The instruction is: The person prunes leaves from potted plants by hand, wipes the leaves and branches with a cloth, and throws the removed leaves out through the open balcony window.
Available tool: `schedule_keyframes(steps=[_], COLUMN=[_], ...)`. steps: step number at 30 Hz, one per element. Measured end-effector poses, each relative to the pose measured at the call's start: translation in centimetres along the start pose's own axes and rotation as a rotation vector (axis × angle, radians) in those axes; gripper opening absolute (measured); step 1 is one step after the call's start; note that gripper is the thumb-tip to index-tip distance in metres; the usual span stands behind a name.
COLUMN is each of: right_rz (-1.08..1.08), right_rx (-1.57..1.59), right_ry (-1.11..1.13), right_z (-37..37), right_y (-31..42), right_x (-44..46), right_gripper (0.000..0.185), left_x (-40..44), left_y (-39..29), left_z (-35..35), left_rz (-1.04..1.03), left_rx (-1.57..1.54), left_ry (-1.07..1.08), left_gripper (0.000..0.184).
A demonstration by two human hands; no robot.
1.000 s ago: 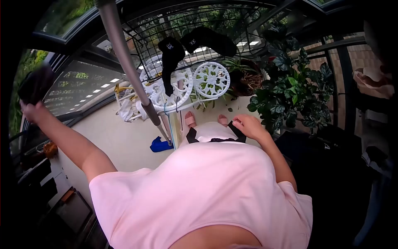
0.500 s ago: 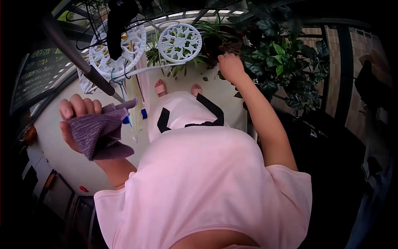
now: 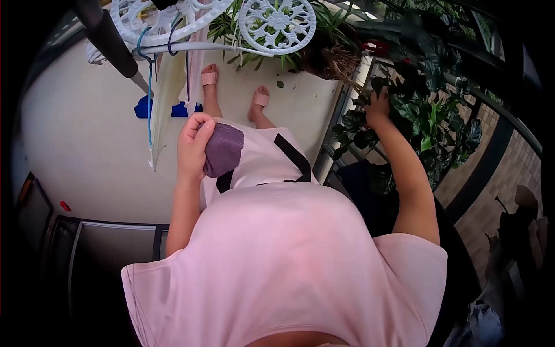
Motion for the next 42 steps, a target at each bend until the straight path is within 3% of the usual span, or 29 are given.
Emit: schedule_keyframes(steps=[3, 5, 7, 16, 20, 22, 23, 26, 29, 32, 34, 35, 36, 38, 42], right_rz=[-0.03, 0.008, 0.084, 0.11, 0.216, 0.343, 0.355, 0.533, 0.597, 0.132, -0.417, -0.225, -0.439, -0.593, -0.688], right_rx=[0.065, 0.034, -0.075, -0.032, 0.08, 0.186, 0.173, 0.444, 1.093, 1.8, 1.991, 2.185, 2.336, 2.599, 2.746], right_ry=[-0.303, -0.346, -0.232, -0.305, -0.34, -0.581, -0.666, -0.387, -0.217, -0.319, -0.43, -0.847, -0.638, -0.509, -0.569], right_z=[-4.4, -3.8, 0.9, 2.3, 7.9, 10.1, 11.5, 13.5, 12.4, 8.7, 2.7, -1.9, -4.2, -6.6, -8.5], right_y=[-0.9, -1.1, -1.7, -0.6, 2.9, 6.4, 8.2, 13.8, 17.7, 13.8, 11.9, 13.6, 13.1, 12.8, 11.9], right_x=[3.7, 2.8, -3.1, -4.6, -8.9, -9.6, -10.0, -8.2, -2.2, 3.3, 6.4, 11.9, 11.8, 11.8, 11.8], right_gripper=[0.063, 0.061, 0.059, 0.063, 0.068, 0.066, 0.051, 0.041, 0.041, 0.043, 0.035, 0.026, 0.026, 0.025, 0.025], left_x=[0.8, 1.2, 1.6, 2.2, 2.6, 2.9, 3.0, 3.2, 2.9, 2.5, 2.9, 3.0, 3.1, 3.4, 3.8], left_y=[-0.2, -0.4, -0.7, 1.0, 1.0, 0.9, 1.0, 1.6, 2.6, 3.7, 3.9, 4.1, 4.3, 4.9, 6.0], left_z=[1.9, 2.2, 2.4, 3.5, 3.5, 3.0, 2.8, 2.4, 2.0, 1.9, 1.6, 1.7, 1.9, 2.0, 1.2], left_rz=[-0.019, -0.031, -0.042, 0.069, 0.061, 0.082, 0.09, 0.123, 0.172, 0.235, 0.216, 0.229, 0.246, 0.27, 0.317], left_rx=[-0.039, -0.072, -0.102, -0.044, -0.039, -0.052, -0.059, -0.043, -0.016, 0.012, 0.054, 0.063, 0.072, 0.093, 0.123], left_ry=[-0.049, -0.072, -0.082, -0.1, -0.107, -0.09, -0.083, -0.069, -0.063, -0.077, -0.067, -0.07, -0.074, -0.079, -0.069], left_gripper=[0.007, 0.009, 0.009, 0.009, 0.009, 0.008, 0.008, 0.008, 0.008, 0.007, 0.007, 0.007, 0.006, 0.006, 0.005])
Point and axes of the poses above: each hand's wrist, its own x-axis towards the middle knuckle, its own z-axis out of the back of the hand, y = z × x, the point moved 10 cm from there along x, towards the middle knuckle, and after that the axes turned 5 degrees about y, right-handed, at the moved point
